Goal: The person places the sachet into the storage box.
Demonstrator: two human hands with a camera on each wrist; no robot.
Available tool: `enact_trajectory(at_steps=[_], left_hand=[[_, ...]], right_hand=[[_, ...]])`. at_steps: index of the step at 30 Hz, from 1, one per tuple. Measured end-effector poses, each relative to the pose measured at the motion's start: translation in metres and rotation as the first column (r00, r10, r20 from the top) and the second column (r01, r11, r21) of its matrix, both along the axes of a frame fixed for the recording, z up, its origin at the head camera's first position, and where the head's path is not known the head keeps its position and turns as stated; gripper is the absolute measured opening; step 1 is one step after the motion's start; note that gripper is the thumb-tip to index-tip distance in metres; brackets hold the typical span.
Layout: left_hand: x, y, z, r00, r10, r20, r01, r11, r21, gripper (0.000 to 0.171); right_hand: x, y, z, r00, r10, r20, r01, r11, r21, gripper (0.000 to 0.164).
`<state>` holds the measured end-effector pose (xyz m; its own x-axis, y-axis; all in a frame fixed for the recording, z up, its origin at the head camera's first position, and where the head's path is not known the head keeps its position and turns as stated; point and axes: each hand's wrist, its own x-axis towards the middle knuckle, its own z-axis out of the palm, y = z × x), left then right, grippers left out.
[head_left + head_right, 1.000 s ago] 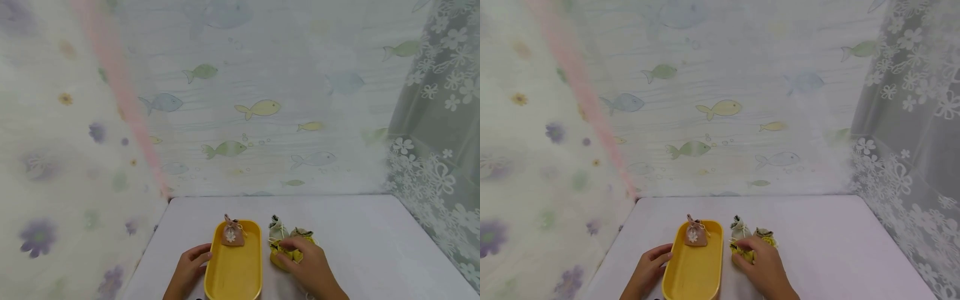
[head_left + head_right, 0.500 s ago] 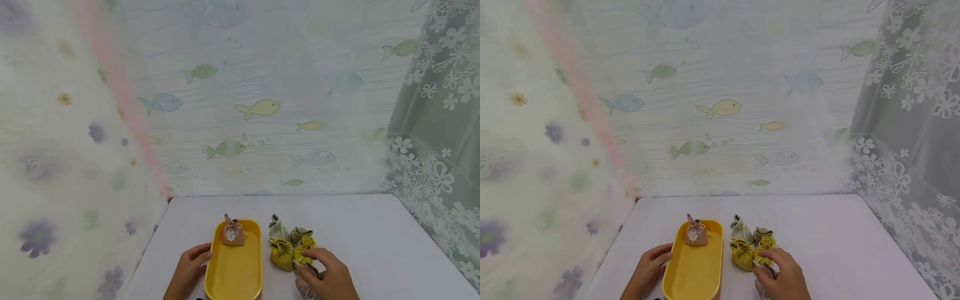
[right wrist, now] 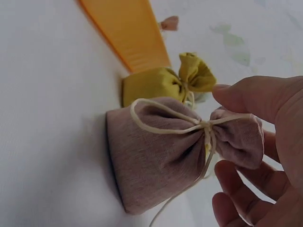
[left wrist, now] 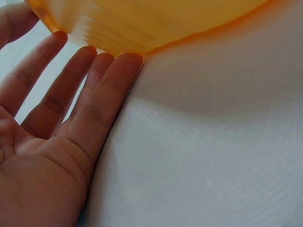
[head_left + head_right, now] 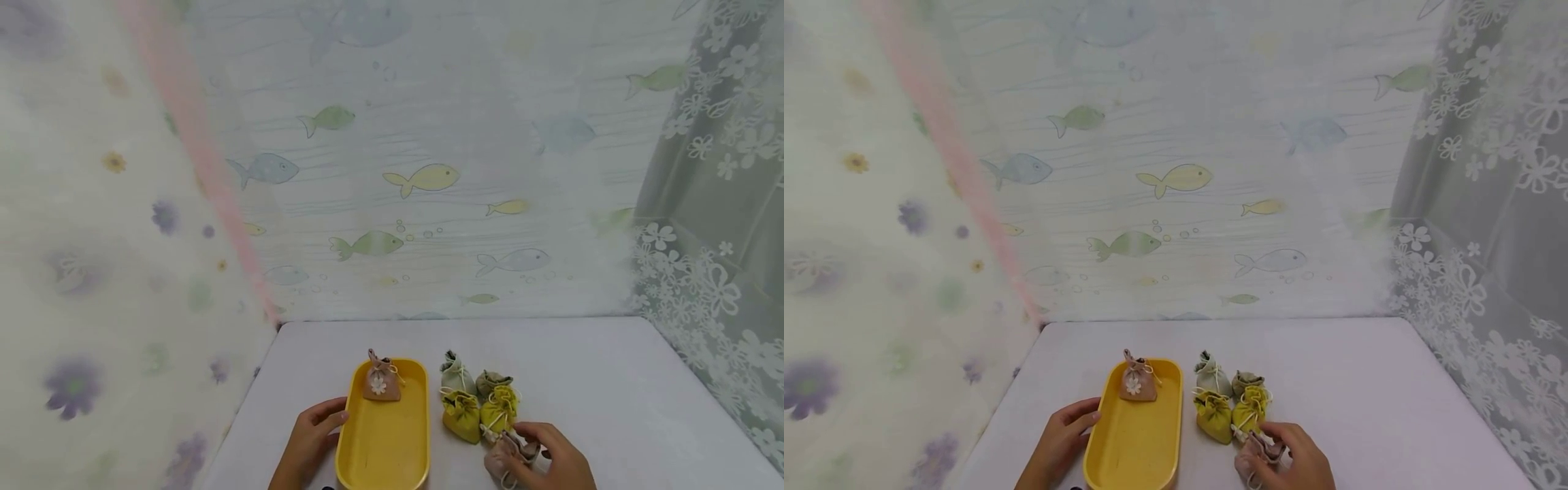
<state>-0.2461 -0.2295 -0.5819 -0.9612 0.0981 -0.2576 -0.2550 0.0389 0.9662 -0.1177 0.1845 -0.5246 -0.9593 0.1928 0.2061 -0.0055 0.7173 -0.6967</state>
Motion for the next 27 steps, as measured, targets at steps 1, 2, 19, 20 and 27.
enact_trajectory(at_steps=[1, 2, 19, 20, 27], left_hand=[[0.000, 0.000, 0.000, 1.000, 0.001, 0.003, -0.001, 1.000, 0.000, 0.061], [0.000, 0.001, -0.001, 1.000, 0.002, 0.003, -0.002, 1.000, 0.000, 0.061], [-0.001, 0.000, 0.000, 1.000, 0.001, 0.013, -0.001, 1.000, -0.005, 0.061], [-0.001, 0.000, 0.000, 1.000, 0.001, 0.011, -0.001, 1.000, -0.008, 0.061], [-0.002, 0.000, 0.002, 1.000, 0.009, 0.011, -0.008, 0.999, -0.031, 0.059]], right_hand=[[0.000, 0.001, -0.002, 1.000, -0.004, 0.001, 0.004, 1.000, -0.003, 0.050], [0.000, 0.002, -0.003, 1.000, -0.009, 0.001, 0.009, 1.000, -0.004, 0.049], [-0.001, 0.000, -0.015, 0.980, -0.059, -0.191, 0.051, 0.998, -0.046, 0.025], [-0.001, 0.000, -0.015, 0.977, -0.060, -0.205, 0.051, 0.998, -0.045, 0.026], [-0.001, -0.002, -0.013, 0.960, -0.063, -0.271, 0.053, 0.998, -0.045, 0.030]])
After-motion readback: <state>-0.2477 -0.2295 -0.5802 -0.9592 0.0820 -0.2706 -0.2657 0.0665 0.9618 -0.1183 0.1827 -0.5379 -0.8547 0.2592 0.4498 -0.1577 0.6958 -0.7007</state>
